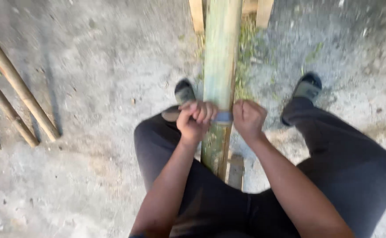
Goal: The recorder uses a knife to strip bark or smooth the surface of a bamboo pole.
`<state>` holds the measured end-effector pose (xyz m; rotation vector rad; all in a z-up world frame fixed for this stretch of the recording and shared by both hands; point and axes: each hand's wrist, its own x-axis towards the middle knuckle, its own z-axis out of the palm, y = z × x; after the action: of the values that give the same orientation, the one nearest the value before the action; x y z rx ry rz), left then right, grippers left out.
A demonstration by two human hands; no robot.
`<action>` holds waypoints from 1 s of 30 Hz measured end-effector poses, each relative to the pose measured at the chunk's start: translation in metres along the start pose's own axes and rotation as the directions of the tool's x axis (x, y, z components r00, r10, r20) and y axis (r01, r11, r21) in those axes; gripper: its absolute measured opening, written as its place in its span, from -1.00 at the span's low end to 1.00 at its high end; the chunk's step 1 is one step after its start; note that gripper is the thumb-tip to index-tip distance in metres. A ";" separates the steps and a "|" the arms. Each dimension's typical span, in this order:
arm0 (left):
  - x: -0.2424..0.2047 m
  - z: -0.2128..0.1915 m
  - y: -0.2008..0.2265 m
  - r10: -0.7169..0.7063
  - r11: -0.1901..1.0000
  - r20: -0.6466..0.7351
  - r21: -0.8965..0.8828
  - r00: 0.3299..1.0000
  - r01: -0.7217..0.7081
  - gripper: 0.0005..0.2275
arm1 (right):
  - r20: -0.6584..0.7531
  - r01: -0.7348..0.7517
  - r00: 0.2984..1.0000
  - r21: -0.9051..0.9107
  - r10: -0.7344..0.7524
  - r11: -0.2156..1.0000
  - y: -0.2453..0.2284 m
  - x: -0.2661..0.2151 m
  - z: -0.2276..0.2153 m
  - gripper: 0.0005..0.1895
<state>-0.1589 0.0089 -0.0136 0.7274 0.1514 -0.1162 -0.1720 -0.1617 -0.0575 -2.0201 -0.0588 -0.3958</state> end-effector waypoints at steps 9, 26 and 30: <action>0.002 0.008 0.005 -0.011 0.999 0.042 -0.033 0.999 0.012 -0.65 | -0.017 0.080 0.997 -0.042 -0.080 0.996 -0.006 0.006 0.001 -0.72; 0.026 0.010 0.007 -0.029 0.999 0.020 -0.030 0.999 0.030 -0.62 | -0.007 -0.052 0.999 -0.081 0.052 0.995 0.025 0.015 0.020 -0.56; 0.011 -0.010 0.000 0.031 0.993 0.001 -0.115 1.000 -0.030 -0.60 | 0.006 0.040 0.999 -0.161 -0.040 0.986 -0.004 0.010 0.002 -0.56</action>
<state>-0.1490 0.0146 -0.0227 0.6147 0.1434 -0.0784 -0.1630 -0.1593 -0.0520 -2.1816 -0.0714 -0.4347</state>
